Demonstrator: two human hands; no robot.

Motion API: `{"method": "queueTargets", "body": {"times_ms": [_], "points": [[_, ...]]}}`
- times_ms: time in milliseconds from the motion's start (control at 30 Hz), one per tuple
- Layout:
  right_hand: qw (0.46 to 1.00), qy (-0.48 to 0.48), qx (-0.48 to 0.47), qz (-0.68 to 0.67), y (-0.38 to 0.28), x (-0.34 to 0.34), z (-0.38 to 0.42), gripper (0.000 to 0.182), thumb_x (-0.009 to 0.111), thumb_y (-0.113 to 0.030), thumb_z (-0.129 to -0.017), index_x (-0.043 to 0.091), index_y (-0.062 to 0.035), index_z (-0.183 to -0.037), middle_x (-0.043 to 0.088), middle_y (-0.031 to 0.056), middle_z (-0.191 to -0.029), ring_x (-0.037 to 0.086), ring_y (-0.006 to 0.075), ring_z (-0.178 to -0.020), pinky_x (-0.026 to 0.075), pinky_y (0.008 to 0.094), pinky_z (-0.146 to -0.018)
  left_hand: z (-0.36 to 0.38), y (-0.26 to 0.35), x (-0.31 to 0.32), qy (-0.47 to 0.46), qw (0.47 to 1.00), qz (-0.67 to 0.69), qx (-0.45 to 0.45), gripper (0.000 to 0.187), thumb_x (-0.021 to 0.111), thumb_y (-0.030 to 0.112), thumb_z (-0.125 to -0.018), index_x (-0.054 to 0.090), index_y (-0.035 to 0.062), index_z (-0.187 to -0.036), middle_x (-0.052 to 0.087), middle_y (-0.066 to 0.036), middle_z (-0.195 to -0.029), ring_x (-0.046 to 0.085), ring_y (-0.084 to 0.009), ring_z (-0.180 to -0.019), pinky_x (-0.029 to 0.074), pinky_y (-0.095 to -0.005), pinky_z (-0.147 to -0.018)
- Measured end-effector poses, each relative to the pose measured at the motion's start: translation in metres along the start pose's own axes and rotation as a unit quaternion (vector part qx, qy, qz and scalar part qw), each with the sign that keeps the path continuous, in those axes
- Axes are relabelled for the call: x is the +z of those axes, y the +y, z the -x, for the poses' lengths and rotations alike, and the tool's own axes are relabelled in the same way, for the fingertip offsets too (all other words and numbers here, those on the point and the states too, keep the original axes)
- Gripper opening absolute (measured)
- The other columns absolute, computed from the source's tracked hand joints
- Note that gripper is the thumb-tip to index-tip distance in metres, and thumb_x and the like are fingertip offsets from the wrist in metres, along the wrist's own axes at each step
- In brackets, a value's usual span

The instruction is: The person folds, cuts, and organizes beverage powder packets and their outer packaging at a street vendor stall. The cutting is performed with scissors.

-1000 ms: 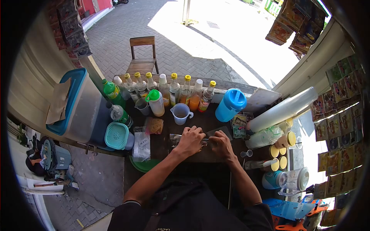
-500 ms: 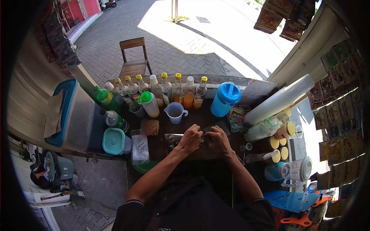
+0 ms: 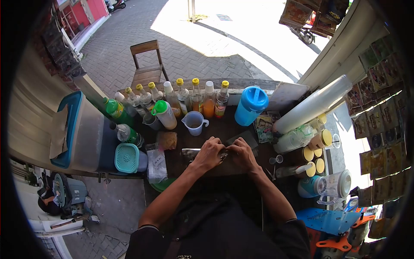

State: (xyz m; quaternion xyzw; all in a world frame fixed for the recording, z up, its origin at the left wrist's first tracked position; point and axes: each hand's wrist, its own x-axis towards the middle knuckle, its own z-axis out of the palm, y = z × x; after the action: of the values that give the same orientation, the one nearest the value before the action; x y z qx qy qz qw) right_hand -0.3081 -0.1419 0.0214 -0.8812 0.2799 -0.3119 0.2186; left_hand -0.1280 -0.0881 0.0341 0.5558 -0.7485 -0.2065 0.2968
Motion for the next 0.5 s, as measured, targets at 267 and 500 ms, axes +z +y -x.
{"method": "queueTargets", "body": {"times_ms": [267, 500], "points": [[1.000, -0.003, 0.000, -0.003, -0.001, 0.003, 0.001, 0.017, 0.068, 0.001, -0.065, 0.068, -0.0064, -0.081, 0.059, 0.0056, -0.080, 0.056, 0.0250, -0.082, 0.048, 0.0348, -0.073, 0.002, -0.005, -0.011, -0.028, 0.996, -0.079, 0.011, 0.015, 0.066, 0.001, -0.069, 0.071, 0.0010, -0.083, 0.062, -0.012, -0.088, 0.058, -0.0293, -0.091, 0.047, -0.0392, -0.085], [0.998, -0.001, 0.038, 0.046, -0.016, 0.001, -0.009, 0.019, 0.067, -0.006, -0.067, 0.071, -0.0080, -0.085, 0.062, 0.0046, -0.083, 0.056, 0.0239, -0.087, 0.046, 0.0355, -0.078, 0.004, -0.014, 0.003, 0.018, 0.997, -0.076, -0.005, 0.022, 0.064, -0.004, -0.067, 0.072, 0.0005, -0.087, 0.061, -0.014, -0.085, 0.060, -0.0302, -0.086, 0.049, -0.0390, -0.079]]}}
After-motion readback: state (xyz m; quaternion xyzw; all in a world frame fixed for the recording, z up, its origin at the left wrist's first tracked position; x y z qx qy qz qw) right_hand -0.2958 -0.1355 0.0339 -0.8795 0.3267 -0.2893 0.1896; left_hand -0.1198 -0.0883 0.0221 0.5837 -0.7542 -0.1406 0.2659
